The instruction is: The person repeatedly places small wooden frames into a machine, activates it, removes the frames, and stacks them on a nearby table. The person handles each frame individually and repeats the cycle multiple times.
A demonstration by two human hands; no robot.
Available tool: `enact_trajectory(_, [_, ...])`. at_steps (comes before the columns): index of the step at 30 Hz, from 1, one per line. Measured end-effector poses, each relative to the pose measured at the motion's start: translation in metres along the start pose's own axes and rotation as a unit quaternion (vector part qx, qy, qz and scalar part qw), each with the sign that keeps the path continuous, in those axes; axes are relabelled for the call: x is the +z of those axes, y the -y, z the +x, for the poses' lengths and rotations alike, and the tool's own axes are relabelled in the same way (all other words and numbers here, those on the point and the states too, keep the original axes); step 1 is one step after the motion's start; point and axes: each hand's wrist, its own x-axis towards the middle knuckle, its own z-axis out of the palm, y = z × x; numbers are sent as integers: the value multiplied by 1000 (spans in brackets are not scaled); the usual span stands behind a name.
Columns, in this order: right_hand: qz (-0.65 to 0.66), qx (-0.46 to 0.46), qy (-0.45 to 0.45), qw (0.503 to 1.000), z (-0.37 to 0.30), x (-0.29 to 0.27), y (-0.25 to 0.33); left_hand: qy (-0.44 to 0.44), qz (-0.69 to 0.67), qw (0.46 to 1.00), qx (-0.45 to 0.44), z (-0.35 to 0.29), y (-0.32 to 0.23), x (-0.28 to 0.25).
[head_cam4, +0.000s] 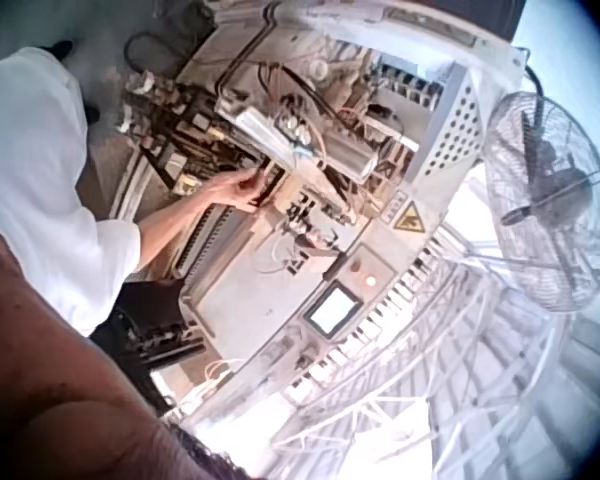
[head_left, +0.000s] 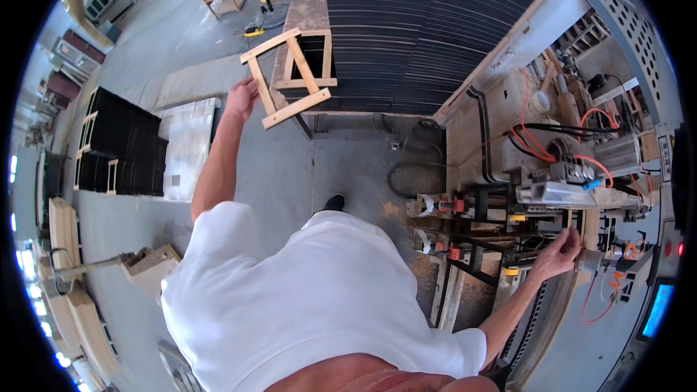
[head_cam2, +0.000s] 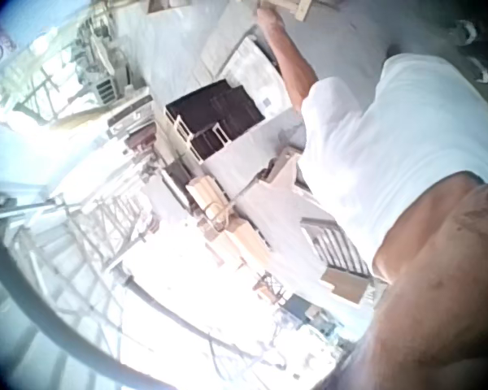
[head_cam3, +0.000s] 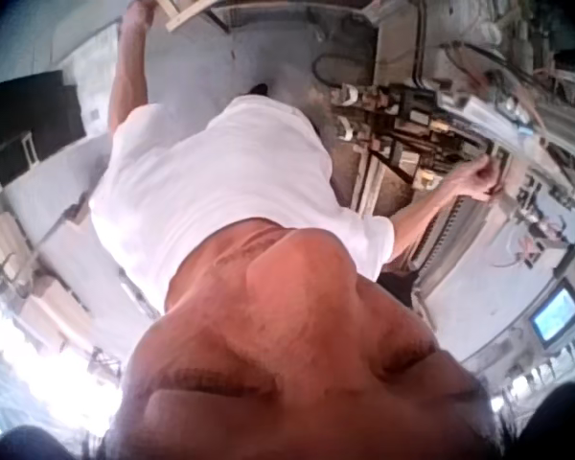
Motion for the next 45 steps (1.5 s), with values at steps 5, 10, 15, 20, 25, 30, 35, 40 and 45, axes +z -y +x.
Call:
enact_trajectory(5, [54, 72, 75, 993, -80, 47, 66, 9, 119, 992, -30, 123, -8, 21])
enact_trajectory(10, [60, 194, 151, 967, -139, 67, 92, 35, 280, 958, 53, 160, 29, 63])
enact_trajectory(15, [10, 273, 149, 950, -188, 77, 108, -27, 360, 916, 177, 106, 9, 90])
enact_trajectory(20, [33, 281, 153, 947, -198, 88, 116, 222, 578, 651, 440, 50, 5, 90])
enact_trajectory(25, [45, 247, 116, 961, -209, 82, 118, 254, 621, 697, 252, 54, 8, 120])
enact_trajectory(30, [-87, 236, 115, 961, -201, 48, 129, 283, 619, 683, 265, 59, 10, 117])
enact_trajectory(35, [-143, 217, 57, 964, -185, -7, 139, 306, 630, 675, 232, 83, 22, 120])
enact_trajectory(40, [-245, 100, 12, 964, -167, -90, 198, 218, 622, 638, 398, 31, 15, 154])
enact_trajectory(45, [-424, 62, -9, 903, -147, -182, 292, 378, 474, 688, 399, -117, 30, 241])
